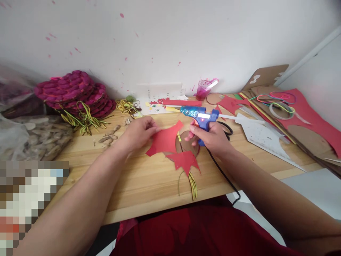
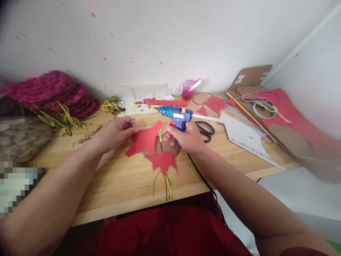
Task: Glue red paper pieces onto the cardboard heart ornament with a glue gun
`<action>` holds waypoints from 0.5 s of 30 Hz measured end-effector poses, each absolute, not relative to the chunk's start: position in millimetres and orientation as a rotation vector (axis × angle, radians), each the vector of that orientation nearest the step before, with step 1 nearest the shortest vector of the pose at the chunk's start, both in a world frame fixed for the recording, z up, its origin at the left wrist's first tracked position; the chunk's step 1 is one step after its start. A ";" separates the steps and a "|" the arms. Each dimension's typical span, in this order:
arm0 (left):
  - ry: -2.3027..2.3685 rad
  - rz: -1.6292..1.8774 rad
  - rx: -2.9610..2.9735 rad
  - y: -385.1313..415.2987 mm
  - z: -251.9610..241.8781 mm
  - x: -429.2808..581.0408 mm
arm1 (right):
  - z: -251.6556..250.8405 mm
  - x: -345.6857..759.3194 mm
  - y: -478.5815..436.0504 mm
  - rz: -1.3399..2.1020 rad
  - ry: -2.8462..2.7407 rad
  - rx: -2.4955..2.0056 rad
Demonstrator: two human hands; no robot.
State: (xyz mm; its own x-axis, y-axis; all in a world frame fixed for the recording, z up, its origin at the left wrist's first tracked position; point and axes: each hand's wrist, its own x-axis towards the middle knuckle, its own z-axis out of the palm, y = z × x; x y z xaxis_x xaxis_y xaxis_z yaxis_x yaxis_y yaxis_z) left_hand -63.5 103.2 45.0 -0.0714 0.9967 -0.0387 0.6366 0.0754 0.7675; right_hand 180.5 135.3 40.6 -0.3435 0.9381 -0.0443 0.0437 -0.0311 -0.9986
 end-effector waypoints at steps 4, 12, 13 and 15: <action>2.022 0.936 1.572 103.4 52.4 -84.5 | 43.9 184.4 137.2 1.518 -1.455 -1.071; 2.229 0.626 1.895 106.7 45.6 -94.7 | 52.2 194.6 133.4 1.555 -1.726 -1.185; 2.226 0.618 1.911 107.3 43.8 -94.8 | 54.3 197.0 132.6 1.534 -1.791 -1.195; 2.230 0.598 1.949 108.1 41.1 -95.2 | 59.5 202.7 131.1 1.483 -1.928 -1.238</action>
State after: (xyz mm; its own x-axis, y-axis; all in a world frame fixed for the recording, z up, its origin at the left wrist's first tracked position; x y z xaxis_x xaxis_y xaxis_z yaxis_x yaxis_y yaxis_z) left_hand -95.2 108.1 41.1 -0.1634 0.9725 0.1658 0.9249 0.0926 0.3687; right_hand 202.7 131.1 59.5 -0.5219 0.8318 -0.1890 0.3961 0.0400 -0.9173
